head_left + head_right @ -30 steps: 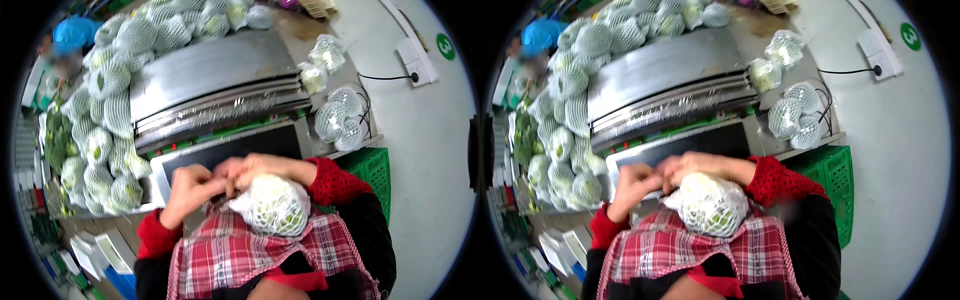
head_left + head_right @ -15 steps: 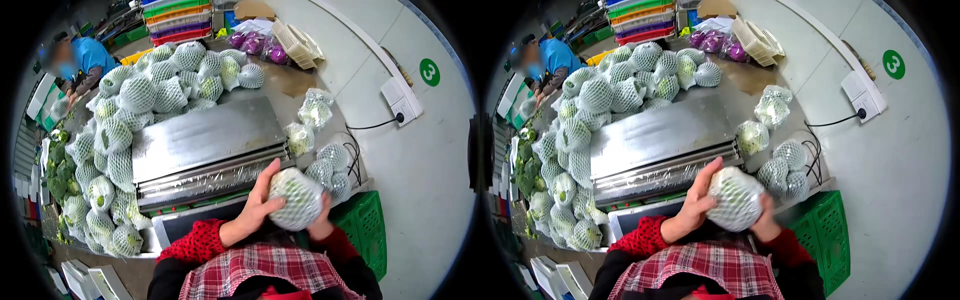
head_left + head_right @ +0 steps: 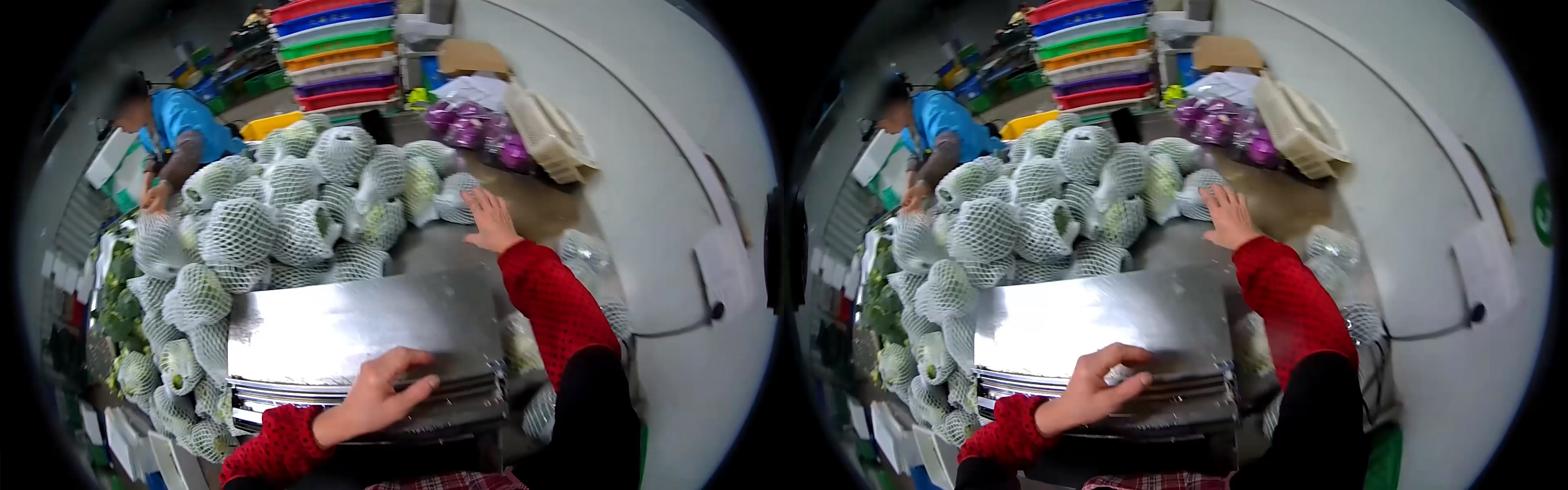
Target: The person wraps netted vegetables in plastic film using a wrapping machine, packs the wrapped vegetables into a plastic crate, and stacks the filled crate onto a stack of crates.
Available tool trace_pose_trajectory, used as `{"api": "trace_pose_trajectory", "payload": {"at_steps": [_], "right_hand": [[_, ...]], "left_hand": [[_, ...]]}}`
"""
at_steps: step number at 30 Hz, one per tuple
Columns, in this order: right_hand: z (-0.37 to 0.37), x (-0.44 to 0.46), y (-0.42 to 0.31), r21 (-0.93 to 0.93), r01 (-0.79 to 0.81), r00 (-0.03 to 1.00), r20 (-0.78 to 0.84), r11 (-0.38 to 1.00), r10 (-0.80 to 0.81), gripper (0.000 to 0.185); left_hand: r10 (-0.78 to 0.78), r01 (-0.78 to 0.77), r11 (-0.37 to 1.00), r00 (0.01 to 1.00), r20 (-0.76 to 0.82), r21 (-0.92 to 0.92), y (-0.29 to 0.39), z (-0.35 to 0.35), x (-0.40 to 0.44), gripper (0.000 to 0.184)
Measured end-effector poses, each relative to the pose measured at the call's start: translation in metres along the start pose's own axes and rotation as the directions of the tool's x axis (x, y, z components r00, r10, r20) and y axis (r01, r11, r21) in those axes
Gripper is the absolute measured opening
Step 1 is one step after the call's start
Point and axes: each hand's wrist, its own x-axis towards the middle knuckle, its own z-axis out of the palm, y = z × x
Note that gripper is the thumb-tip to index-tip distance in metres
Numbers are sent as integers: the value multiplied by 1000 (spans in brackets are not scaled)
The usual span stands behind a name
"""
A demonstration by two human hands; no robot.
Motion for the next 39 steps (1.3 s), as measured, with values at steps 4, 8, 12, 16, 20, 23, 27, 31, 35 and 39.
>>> {"api": "trace_pose_trajectory", "payload": {"at_steps": [4,8,12,16,20,23,27,31,35,39], "right_hand": [[57,66,5,-222,-123,978,140,967,157,106],[88,88,72,78,-351,933,-59,933,356,97],[33,56,68,938,-270,838,117,218,534,62],[-88,23,-44,778,-437,859,510,-450,46,39],[-107,-2,-175,832,-488,872,481,-265,-95,38],[-107,-21,-231,925,-319,940,336,206,-52,39],[-75,-55,-276,811,-62,991,121,581,-64,44],[-126,-86,-266,672,-19,989,-98,740,114,37],[-169,-173,-240,102,-277,922,307,955,235,47],[-151,-192,-272,181,-310,884,416,933,213,49]], "left_hand": [[-16,27,986,997,-69,165,0,-29,4,28],[-97,121,977,985,-141,177,-14,-49,20,26],[-104,114,993,970,-218,35,-32,-54,58,48],[-91,35,983,946,-311,-179,-23,-54,92,79],[-205,48,941,868,-452,-334,-4,-60,38,62],[-306,142,928,819,-485,-345,-13,-80,-22,42],[-396,355,917,767,-505,-180,-35,-83,-69,40],[-345,269,938,779,-523,-218,-43,-107,-107,43],[-34,481,333,866,-499,811,-53,-147,-176,47],[-249,444,435,895,-370,783,-61,-137,-172,50]]}}
